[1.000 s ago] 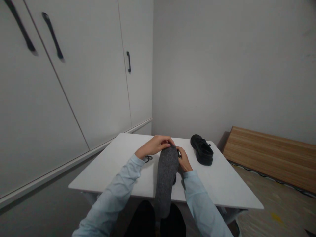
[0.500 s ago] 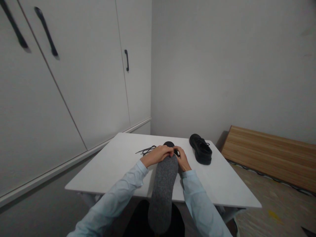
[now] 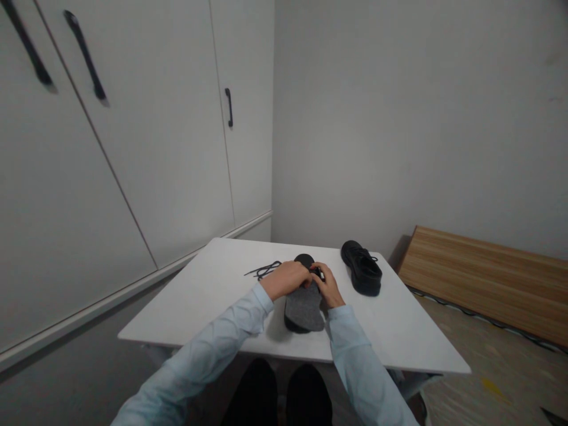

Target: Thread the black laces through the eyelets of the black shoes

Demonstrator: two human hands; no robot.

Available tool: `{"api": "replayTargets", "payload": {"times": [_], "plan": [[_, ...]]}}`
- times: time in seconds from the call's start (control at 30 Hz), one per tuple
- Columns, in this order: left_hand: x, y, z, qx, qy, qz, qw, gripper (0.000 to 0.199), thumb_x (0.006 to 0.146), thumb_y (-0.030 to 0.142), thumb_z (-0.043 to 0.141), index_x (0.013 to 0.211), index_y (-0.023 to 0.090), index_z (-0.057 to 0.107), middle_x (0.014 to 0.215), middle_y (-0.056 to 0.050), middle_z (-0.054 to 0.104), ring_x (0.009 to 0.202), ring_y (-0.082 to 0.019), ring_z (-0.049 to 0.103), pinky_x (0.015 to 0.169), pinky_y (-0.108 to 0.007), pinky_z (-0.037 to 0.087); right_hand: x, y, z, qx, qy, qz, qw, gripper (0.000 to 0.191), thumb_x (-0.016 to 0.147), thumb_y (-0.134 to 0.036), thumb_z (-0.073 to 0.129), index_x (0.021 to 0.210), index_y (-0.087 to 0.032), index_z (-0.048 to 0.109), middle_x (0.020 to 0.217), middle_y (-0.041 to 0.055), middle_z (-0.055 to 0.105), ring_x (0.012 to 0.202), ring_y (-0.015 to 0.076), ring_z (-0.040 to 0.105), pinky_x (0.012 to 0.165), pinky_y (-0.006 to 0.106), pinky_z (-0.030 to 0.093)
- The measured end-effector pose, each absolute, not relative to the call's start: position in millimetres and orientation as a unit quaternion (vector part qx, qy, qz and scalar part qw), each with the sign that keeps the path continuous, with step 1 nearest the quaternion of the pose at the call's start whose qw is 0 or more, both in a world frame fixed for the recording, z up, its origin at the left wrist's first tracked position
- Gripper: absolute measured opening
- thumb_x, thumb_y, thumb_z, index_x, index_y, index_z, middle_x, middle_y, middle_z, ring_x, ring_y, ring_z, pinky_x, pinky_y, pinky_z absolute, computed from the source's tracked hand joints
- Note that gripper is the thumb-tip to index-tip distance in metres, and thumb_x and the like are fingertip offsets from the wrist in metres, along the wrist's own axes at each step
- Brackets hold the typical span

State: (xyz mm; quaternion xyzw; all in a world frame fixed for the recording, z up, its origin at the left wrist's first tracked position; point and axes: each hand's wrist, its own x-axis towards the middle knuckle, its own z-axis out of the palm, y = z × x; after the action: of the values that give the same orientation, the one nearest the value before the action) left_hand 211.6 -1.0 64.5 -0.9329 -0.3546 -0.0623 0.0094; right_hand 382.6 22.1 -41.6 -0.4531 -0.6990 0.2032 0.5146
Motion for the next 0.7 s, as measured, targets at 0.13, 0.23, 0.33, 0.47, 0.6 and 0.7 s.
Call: {"api": "replayTargets", "payload": {"times": [0.13,0.23,0.33,0.47,0.6,0.7], "plan": [[218,-8,75,-0.933,-0.357,-0.041,0.004,0.022,0.080,0.011,0.051,0.084,0.019,0.071,0.083,-0.010,0.070,0.081,-0.022,0.066,0.068,-0.028,0.047,382,21,-40,-0.454,-0.692,0.218,0.517,0.020,0.080,-0.035,0.052,0.095,-0.023,0.058,0.104,0.0052,0.061,0.100,0.0239,0.053,0.088,0.038,0.041],[223,-11,79,-0.940,-0.340,-0.012,0.002,0.025,0.081,0.013,0.047,0.086,0.015,0.071,0.083,-0.012,0.071,0.079,-0.022,0.067,0.068,-0.028,0.047,383,20,-38,-0.451,-0.692,0.224,0.518,0.020,0.080,-0.035,0.052,0.094,-0.023,0.059,0.103,0.0051,0.061,0.100,0.0235,0.053,0.091,0.038,0.040],[229,-11,78,-0.945,-0.327,0.020,0.001,0.023,0.080,0.014,0.047,0.080,0.010,0.070,0.077,-0.014,0.070,0.073,-0.024,0.067,0.065,-0.029,0.048,383,19,-37,-0.448,-0.692,0.229,0.518,0.020,0.080,-0.036,0.052,0.094,-0.023,0.059,0.102,0.0050,0.061,0.098,0.0235,0.054,0.089,0.037,0.041],[242,-9,72,-0.940,-0.336,0.064,-0.005,0.021,0.079,0.013,0.049,0.084,0.007,0.068,0.080,-0.016,0.070,0.076,-0.025,0.067,0.064,-0.029,0.048,383,21,-40,-0.445,-0.693,0.235,0.516,0.020,0.079,-0.035,0.052,0.095,-0.023,0.059,0.103,0.0054,0.060,0.099,0.0236,0.053,0.087,0.037,0.042],[256,-4,63,-0.931,-0.340,0.134,-0.009,0.026,0.080,0.009,0.045,0.092,0.001,0.067,0.091,-0.021,0.070,0.083,-0.026,0.066,0.069,-0.030,0.049,384,23,-44,-0.437,-0.694,0.234,0.522,0.021,0.080,-0.034,0.052,0.096,-0.022,0.057,0.103,0.0051,0.059,0.100,0.0227,0.052,0.088,0.036,0.041],[260,2,53,-0.932,-0.338,0.129,-0.019,0.024,0.078,0.006,0.048,0.092,0.001,0.067,0.090,-0.021,0.070,0.083,-0.025,0.066,0.071,-0.029,0.050,384,22,-44,-0.437,-0.694,0.237,0.521,0.021,0.080,-0.033,0.051,0.097,-0.022,0.057,0.103,0.0050,0.059,0.101,0.0225,0.052,0.088,0.036,0.041]]}}
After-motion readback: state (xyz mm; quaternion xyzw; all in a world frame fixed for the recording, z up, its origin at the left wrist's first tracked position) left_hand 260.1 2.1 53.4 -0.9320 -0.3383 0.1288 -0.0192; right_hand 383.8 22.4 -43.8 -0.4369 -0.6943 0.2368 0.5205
